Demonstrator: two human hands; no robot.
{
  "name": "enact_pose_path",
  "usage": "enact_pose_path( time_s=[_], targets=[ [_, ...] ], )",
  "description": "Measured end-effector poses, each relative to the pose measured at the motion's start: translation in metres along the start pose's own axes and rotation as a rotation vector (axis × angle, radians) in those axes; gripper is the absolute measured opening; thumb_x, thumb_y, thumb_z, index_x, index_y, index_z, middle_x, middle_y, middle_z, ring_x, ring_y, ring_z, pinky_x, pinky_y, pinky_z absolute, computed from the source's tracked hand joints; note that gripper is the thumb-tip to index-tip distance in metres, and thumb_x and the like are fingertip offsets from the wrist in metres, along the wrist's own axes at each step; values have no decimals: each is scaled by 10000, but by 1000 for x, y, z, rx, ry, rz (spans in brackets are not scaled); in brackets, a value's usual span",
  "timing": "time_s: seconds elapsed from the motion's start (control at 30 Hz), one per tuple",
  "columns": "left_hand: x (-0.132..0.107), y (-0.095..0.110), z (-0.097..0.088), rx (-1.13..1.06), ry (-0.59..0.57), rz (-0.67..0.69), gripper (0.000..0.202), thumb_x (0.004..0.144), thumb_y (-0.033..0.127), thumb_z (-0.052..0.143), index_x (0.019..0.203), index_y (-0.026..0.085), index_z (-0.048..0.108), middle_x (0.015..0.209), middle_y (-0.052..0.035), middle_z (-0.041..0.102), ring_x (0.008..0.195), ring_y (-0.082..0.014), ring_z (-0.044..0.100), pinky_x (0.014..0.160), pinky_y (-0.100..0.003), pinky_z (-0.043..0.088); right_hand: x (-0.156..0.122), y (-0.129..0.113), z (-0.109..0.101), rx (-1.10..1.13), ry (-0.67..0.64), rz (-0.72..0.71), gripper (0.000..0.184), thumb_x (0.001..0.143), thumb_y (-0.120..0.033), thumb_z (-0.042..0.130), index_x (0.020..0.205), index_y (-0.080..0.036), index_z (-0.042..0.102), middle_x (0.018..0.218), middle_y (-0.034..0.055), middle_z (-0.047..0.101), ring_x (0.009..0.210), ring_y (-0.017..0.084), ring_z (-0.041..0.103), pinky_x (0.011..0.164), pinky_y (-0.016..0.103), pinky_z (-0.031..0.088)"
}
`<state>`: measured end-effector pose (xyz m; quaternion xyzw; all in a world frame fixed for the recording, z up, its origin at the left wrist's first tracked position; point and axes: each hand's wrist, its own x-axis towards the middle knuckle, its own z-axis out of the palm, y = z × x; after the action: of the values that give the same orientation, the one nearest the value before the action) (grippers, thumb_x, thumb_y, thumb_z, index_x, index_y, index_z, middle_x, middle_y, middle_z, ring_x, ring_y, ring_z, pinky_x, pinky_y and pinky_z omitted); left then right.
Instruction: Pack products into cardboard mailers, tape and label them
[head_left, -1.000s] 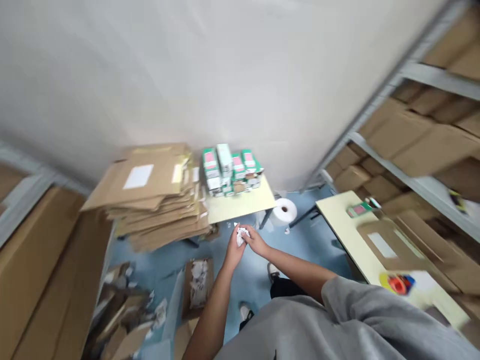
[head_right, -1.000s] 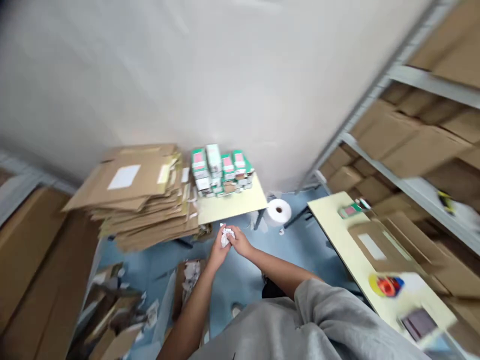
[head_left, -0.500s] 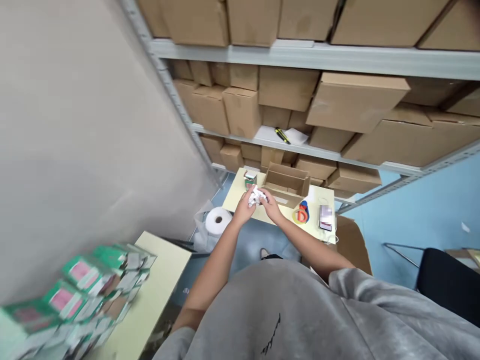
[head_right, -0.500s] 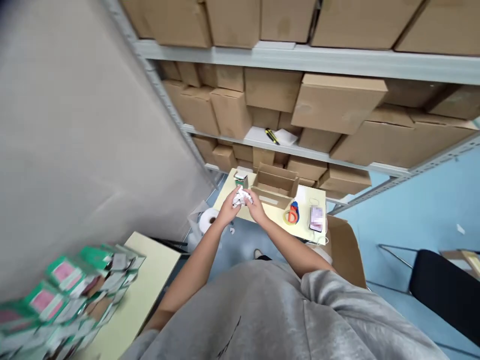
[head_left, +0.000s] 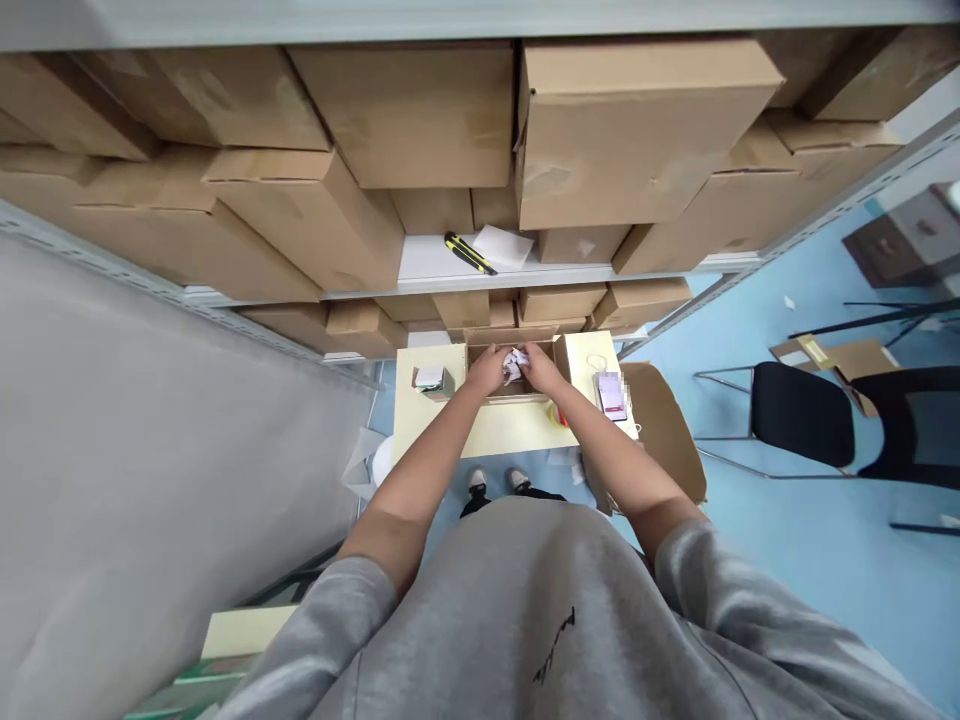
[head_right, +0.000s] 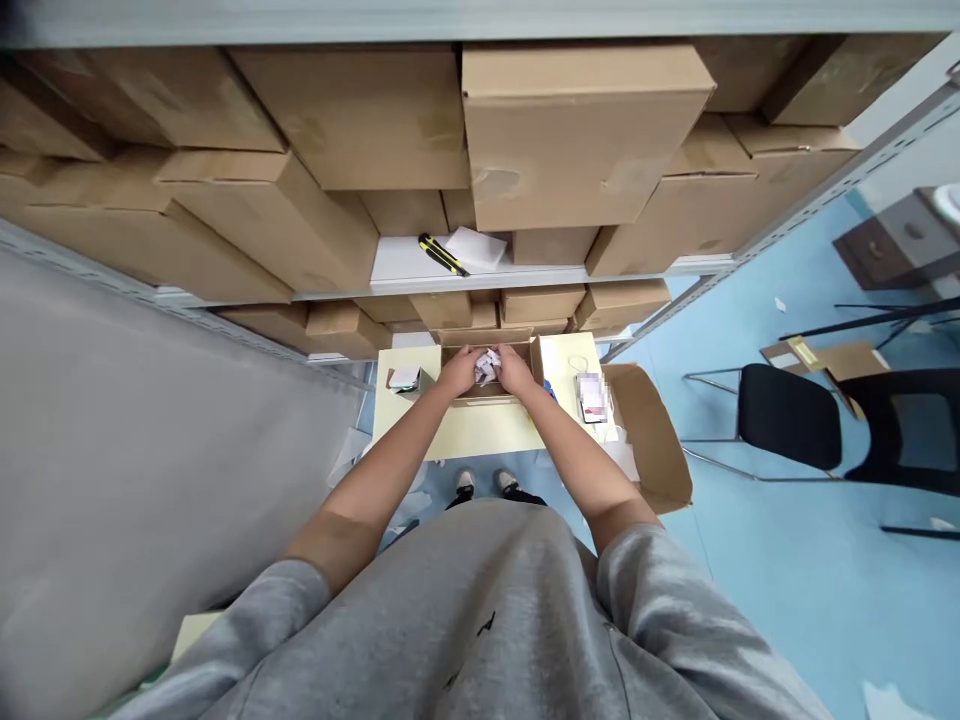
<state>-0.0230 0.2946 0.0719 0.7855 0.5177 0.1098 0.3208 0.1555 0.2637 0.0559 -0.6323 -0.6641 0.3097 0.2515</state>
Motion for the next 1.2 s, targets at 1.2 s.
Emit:
enact_pose_path(
  time_s=[1.2],
  targets=[
    [-113,-172,24,-418,669,-213,678,1091,478,413,1672,152,287,1684,-190,413,1590,-257,370,1307,-446,316,52,-141,169,-332,-343,-133,329,957,-65,601,1272,-159,577,1384,194,611,1340,326,479,1122,504,477]
  ],
)
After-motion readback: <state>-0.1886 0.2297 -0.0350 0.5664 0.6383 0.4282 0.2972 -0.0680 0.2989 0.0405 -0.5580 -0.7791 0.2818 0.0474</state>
